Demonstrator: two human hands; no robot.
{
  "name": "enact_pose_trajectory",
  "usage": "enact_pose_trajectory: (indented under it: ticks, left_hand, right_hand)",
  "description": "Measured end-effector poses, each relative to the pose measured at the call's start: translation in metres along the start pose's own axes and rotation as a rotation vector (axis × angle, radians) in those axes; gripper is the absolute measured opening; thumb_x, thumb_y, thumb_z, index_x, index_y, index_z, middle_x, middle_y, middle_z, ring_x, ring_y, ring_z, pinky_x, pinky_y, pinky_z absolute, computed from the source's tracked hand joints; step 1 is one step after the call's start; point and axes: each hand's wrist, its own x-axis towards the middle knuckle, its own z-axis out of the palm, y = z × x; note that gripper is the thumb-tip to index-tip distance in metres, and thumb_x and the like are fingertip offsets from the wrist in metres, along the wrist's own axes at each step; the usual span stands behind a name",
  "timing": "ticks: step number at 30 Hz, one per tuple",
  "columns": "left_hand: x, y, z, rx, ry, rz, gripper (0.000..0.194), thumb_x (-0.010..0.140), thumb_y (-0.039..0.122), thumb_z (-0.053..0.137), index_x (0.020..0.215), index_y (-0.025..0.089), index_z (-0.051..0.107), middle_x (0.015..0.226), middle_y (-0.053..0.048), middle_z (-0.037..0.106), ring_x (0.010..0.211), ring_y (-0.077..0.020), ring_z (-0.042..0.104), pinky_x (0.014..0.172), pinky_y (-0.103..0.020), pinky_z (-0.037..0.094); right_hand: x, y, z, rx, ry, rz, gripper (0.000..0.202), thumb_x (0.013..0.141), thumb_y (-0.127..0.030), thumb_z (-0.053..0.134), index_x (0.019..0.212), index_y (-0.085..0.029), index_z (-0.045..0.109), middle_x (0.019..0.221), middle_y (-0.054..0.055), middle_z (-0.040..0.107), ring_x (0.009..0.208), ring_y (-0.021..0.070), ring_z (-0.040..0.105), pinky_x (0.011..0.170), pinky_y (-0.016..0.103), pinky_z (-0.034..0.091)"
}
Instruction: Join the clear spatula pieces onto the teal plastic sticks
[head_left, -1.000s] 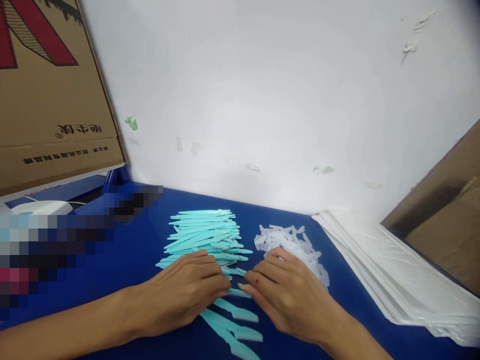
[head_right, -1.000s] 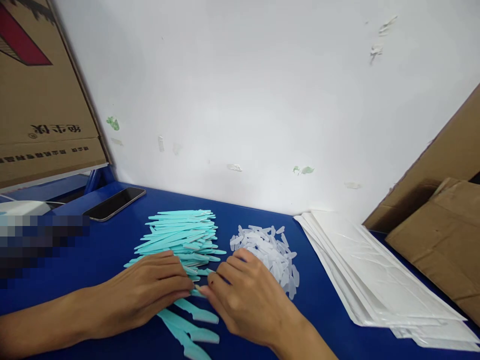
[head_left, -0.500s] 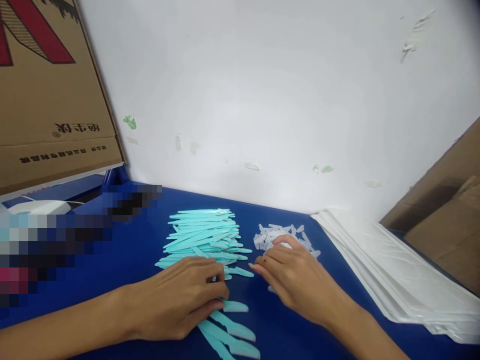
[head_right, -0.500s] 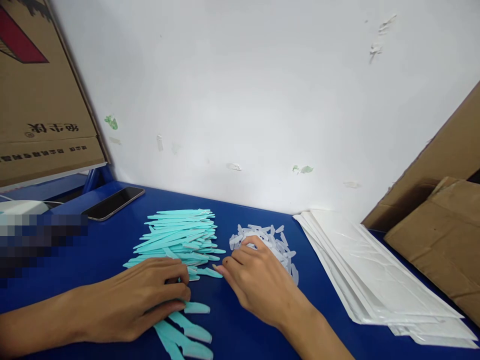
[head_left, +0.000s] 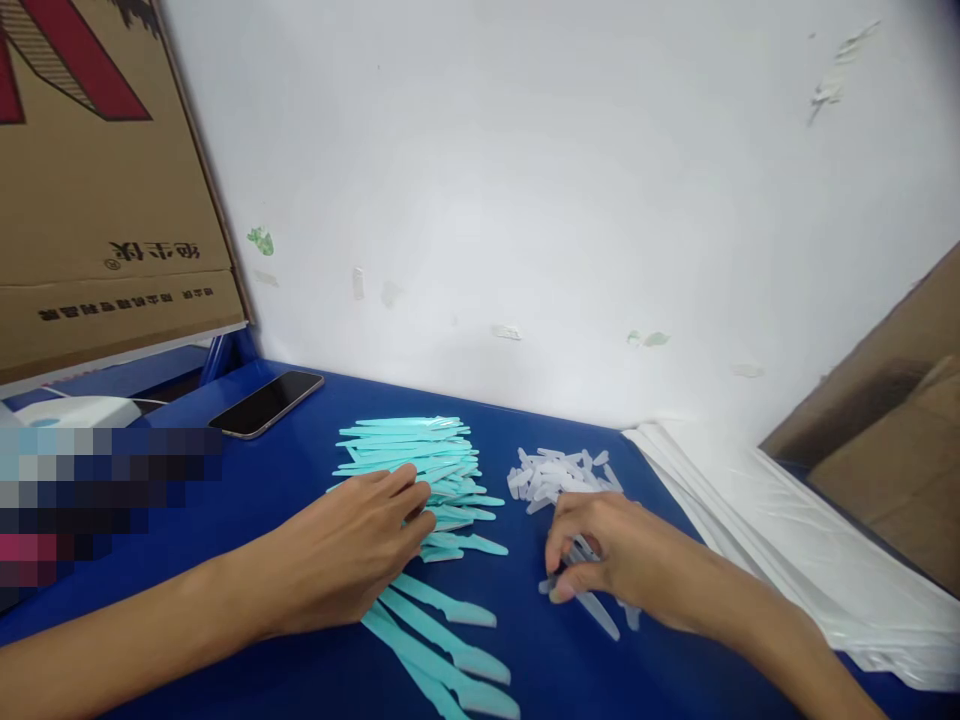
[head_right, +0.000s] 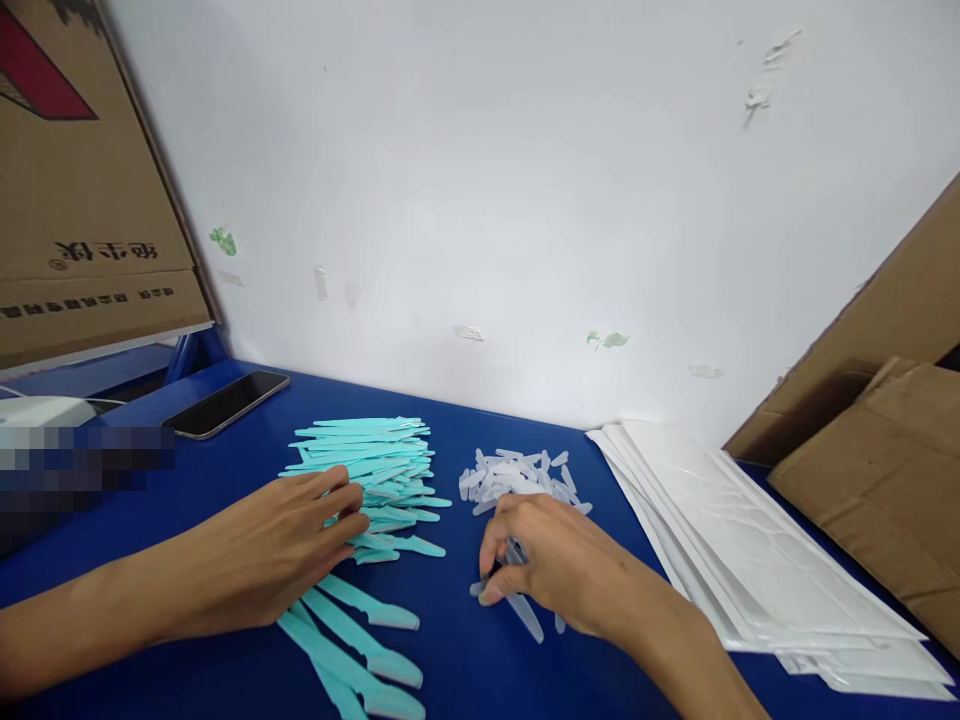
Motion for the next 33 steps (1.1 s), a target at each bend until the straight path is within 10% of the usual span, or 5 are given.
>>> enact_pose_trajectory:
  ticks: [21,33]
  left_hand:
    - [-0.001,0.001,0.009,-0.179,0.004,0.02,0.041,0.074,-0.009,0.057,0.102,0.02,0.055,0.104,-0.006,0.058,0.093,-0.0246,0.051,0.065,-0.033,0.039]
    - [0.001,0.006,0.009,-0.365,0.336,-0.065,0.024,0.102,0.005,0.035,0.114,0.019,0.05,0.087,-0.003,0.057,0.075,-0.0185,0.044,0.064,-0.03,0.038]
  right_hand:
    - [0.013,-0.026,0.017,-0.331,0.292,-0.245,0.015,0.106,-0.024,0.05,0.105,-0.021,0.065,0.081,0.0,0.071,0.067,0.0166,0.069,0.054,0.027,0.039]
    - [0.012,-0.032,0.025,-0.179,0.539,-0.407,0.018,0.103,-0.017,0.054,0.108,-0.019,0.071,0.096,0.004,0.077,0.082,0.0149,0.074,0.071,0.025,0.058]
